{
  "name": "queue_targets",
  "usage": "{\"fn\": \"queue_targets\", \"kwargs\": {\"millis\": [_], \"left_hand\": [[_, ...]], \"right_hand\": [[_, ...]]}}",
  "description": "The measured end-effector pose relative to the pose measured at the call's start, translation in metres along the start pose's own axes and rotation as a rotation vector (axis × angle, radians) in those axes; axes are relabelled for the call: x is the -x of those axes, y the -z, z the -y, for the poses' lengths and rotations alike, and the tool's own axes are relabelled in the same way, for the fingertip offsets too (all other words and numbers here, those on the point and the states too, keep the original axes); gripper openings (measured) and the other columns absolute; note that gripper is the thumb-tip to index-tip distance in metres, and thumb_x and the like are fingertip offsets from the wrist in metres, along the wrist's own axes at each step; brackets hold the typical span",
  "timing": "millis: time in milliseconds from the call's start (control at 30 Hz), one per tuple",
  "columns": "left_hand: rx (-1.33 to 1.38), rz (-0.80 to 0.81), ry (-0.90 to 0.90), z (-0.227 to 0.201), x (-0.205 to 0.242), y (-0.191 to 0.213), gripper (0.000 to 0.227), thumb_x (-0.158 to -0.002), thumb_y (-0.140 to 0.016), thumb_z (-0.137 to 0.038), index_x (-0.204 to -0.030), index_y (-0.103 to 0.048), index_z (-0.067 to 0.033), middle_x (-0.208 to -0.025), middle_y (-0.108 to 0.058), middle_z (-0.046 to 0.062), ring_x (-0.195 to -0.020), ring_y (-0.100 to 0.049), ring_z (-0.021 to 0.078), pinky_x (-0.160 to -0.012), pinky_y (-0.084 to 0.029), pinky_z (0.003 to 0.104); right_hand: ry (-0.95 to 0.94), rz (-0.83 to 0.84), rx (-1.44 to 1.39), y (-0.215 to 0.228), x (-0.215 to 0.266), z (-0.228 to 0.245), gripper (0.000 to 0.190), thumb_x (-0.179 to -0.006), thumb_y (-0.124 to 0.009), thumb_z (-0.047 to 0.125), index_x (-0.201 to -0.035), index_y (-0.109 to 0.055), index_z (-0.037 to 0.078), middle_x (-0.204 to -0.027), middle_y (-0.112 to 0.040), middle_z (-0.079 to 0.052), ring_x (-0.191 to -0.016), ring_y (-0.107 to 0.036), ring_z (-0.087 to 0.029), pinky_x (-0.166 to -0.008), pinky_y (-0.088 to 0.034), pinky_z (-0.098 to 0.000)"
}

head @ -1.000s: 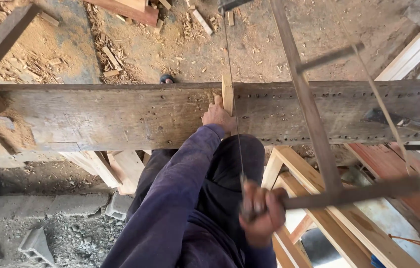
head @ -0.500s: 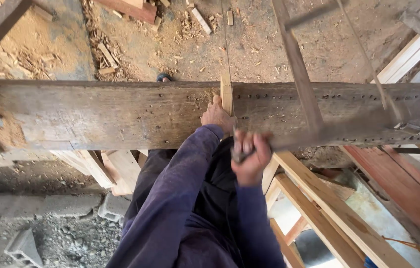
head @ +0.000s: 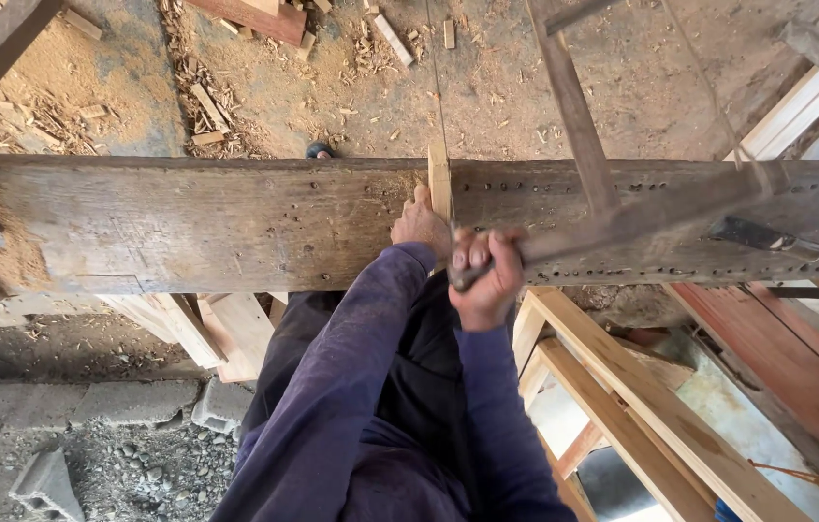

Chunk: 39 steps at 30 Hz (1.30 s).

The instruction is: The person uses a bow saw to cut a small piece of wood clamped to a wooden workbench. They saw through the wood, remove the cut piece, and then pick up another piece of wood from the floor to place on the bench for further cutting.

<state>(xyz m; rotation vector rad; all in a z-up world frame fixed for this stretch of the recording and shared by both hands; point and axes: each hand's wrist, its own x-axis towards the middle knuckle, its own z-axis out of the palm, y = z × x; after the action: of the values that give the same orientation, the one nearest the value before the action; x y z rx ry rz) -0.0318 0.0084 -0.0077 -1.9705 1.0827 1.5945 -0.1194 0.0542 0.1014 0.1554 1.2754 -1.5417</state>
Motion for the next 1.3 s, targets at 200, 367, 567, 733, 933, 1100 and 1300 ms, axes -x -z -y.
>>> {"fn": "queue_targets", "kwargs": {"millis": [200, 367, 567, 733, 933, 1100, 1300], "left_hand": [[0.013, 0.010, 0.005, -0.008, 0.014, 0.010, 0.078, -0.073, -0.085, -0.036, -0.131, -0.038, -0.0116, -0.128, -0.058, 0.025, -0.114, -0.063, 0.0498, -0.097, -0.053, 0.053], [-0.004, 0.004, -0.001, -0.003, 0.008, 0.005, 0.079, -0.072, -0.086, -0.036, -0.130, -0.039, -0.0111, -0.130, -0.056, 0.024, -0.115, -0.063, 0.0483, -0.096, -0.052, 0.053], [0.032, -0.075, -0.031, 0.016, -0.006, -0.009, 0.062, -0.080, -0.077, -0.032, -0.127, -0.043, -0.0112, -0.122, -0.062, 0.024, -0.113, -0.065, 0.0469, -0.095, -0.053, 0.054], [0.091, -0.018, -0.016, 0.003, 0.011, 0.019, 0.068, -0.072, -0.083, -0.043, -0.117, -0.046, -0.0090, -0.117, -0.066, 0.024, -0.113, -0.065, 0.0451, -0.097, -0.052, 0.052], [0.024, 0.021, 0.021, -0.004, -0.003, 0.028, 0.077, -0.072, -0.083, -0.044, -0.125, -0.041, -0.0093, -0.115, -0.067, 0.026, -0.112, -0.065, 0.0441, -0.098, -0.053, 0.050], [0.033, 0.033, 0.014, -0.004, -0.003, 0.026, 0.072, -0.073, -0.082, -0.039, -0.125, -0.042, -0.0089, -0.117, -0.067, 0.025, -0.113, -0.066, 0.0432, -0.099, -0.053, 0.049], [0.038, 0.044, 0.013, -0.005, 0.001, 0.030, 0.075, -0.071, -0.084, -0.039, -0.125, -0.041, -0.0090, -0.120, -0.065, 0.026, -0.115, -0.064, 0.0445, -0.100, -0.052, 0.050]], "right_hand": [[0.092, -0.012, 0.074, -0.001, 0.151, 0.084, 0.021, -0.101, -0.046, 0.009, -0.082, -0.044, 0.016, -0.058, -0.034, 0.001, -0.051, -0.035, -0.014, -0.084, -0.048, -0.0401], [0.014, 0.296, -0.236, 0.057, 0.082, 0.028, 0.037, -0.116, -0.044, 0.006, -0.080, -0.043, 0.015, -0.059, -0.033, 0.003, -0.056, -0.031, -0.011, -0.068, -0.046, -0.0307], [-0.008, 0.069, 0.024, -0.011, -0.024, -0.018, 0.007, -0.098, -0.057, 0.009, -0.094, -0.054, 0.014, -0.065, -0.045, -0.001, -0.057, -0.049, -0.019, -0.082, -0.052, -0.0379], [-0.004, 0.099, 0.051, 0.002, -0.029, -0.020, 0.008, -0.103, -0.057, 0.011, -0.096, -0.055, 0.014, -0.066, -0.046, -0.002, -0.058, -0.049, -0.021, -0.086, -0.052, -0.0414], [-0.048, 0.045, 0.080, -0.020, -0.018, -0.005, 0.005, -0.100, -0.056, 0.011, -0.097, -0.056, 0.015, -0.062, -0.047, 0.000, -0.054, -0.049, -0.018, -0.086, -0.053, -0.0395], [-0.020, 0.089, 0.025, 0.022, 0.081, 0.046, 0.014, -0.105, -0.055, 0.009, -0.093, -0.050, 0.014, -0.064, -0.043, 0.001, -0.053, -0.044, -0.013, -0.074, -0.046, -0.0364], [0.000, 0.123, 0.119, 0.011, 0.135, 0.094, 0.012, -0.104, -0.051, 0.012, -0.092, -0.053, 0.012, -0.063, -0.043, -0.002, -0.055, -0.048, -0.017, -0.090, -0.047, -0.0432]]}}
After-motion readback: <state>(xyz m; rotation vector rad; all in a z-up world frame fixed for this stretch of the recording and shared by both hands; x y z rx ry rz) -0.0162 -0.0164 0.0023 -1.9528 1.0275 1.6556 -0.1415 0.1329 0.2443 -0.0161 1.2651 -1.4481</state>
